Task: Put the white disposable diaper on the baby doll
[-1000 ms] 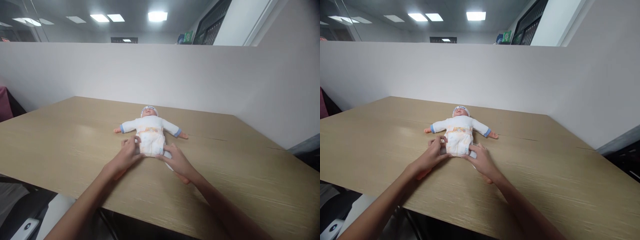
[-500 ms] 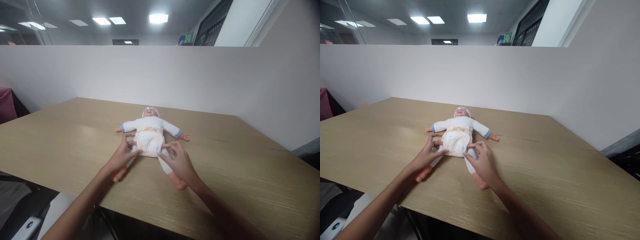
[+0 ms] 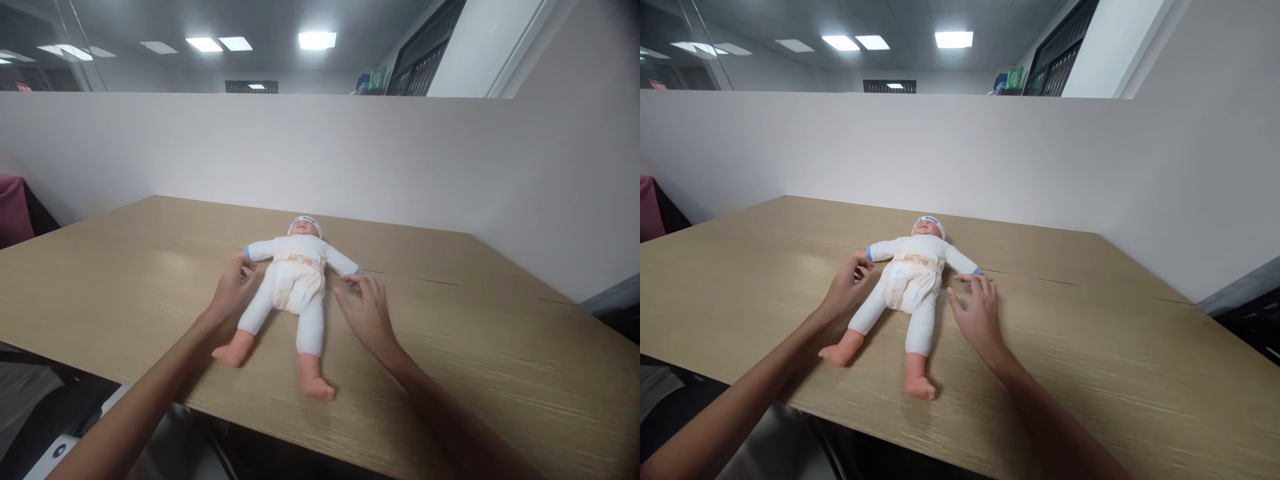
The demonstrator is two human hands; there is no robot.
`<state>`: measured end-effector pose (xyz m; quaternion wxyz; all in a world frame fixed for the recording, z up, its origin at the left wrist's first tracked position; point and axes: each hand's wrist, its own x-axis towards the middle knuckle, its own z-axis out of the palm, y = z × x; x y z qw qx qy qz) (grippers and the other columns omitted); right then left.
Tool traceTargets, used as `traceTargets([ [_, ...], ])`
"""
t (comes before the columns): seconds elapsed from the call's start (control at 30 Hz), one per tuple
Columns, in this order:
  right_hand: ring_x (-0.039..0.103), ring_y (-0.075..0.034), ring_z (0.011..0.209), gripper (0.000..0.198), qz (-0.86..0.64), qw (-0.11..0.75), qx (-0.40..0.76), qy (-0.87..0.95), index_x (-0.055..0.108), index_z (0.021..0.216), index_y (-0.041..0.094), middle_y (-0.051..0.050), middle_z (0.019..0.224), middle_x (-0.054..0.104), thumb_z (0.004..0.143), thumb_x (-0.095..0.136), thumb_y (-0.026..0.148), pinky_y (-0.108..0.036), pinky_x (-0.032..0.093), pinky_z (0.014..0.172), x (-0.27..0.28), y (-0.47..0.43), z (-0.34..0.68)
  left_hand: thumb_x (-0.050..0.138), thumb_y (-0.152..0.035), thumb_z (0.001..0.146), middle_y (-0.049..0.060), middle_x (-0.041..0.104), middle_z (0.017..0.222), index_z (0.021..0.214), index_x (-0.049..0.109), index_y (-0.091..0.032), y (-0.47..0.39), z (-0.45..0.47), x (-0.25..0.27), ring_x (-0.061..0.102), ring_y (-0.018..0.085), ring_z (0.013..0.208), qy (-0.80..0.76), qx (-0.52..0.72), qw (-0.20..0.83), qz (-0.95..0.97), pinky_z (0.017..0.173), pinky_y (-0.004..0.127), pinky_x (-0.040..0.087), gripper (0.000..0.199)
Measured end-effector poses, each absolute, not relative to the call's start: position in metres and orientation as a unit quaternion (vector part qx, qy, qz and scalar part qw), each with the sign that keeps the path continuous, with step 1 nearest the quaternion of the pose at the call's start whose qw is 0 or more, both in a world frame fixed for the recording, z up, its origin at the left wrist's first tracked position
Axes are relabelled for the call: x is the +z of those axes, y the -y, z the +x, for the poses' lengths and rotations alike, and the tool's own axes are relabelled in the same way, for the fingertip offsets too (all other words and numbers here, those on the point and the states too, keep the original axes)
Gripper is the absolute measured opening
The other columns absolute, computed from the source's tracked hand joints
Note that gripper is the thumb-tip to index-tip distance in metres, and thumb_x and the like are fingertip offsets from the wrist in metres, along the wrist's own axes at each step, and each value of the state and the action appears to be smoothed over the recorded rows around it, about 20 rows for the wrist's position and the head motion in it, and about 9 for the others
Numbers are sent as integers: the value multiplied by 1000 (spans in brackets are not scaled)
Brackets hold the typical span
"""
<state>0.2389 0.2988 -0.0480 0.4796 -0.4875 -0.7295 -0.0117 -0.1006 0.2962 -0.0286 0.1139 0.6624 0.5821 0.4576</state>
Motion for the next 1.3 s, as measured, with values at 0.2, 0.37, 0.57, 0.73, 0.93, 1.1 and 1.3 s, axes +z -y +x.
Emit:
traceTargets([
  [0.2,57,-36,126,45,-504,419,-135,743,57,140,18,-18,137,64,100,62,38,-53,42,111,-64,-337,251,67,-21,93,20,60,143,140,54,-13,-345,-110,-53,51,40,133,-588,401,-87,697,119,56,41,50],
  [0.37,52,-37,131,55,-517,375,-149,755,54,149,20,-17,149,58,97,65,37,-52,44,113,-74,-359,249,65,-17,93,20,51,157,151,48,-13,-370,-101,-62,47,41,141,-588,360,-112,715,121,56,38,61],
  [0.57,56,-40,127,65,-565,332,-137,743,48,155,11,-23,145,61,100,60,44,-53,48,109,-77,-393,248,65,-20,96,18,66,141,141,58,-16,-404,-94,-57,54,41,132,-611,304,-116,722,110,53,41,46],
  [0.73,63,-37,106,51,-585,312,-88,743,61,142,12,-20,123,71,96,58,36,-47,51,92,-76,-416,248,72,-31,95,20,72,126,129,66,-15,-422,-92,-51,57,46,120,-634,254,-116,721,100,55,40,38],
  [0.93,64,-35,104,42,-573,326,-57,750,66,133,16,-16,120,73,99,56,40,-44,50,88,-79,-419,250,70,-35,96,22,75,111,111,67,-15,-422,-91,-49,62,47,107,-658,214,-113,713,94,54,37,25],
  [1.1,65,-36,112,43,-570,367,-26,734,67,132,17,-16,124,73,97,54,39,-46,51,94,-74,-417,250,69,-35,97,20,75,101,101,65,-17,-404,-84,-42,66,44,101,-673,217,-107,699,91,51,37,19],
  [1.3,67,-33,108,44,-566,428,24,704,67,126,16,-17,120,75,90,56,39,-43,54,92,-59,-395,246,71,-36,93,14,75,93,95,59,-21,-338,-71,-14,70,39,90,-692,252,-76,672,87,46,41,19],
])
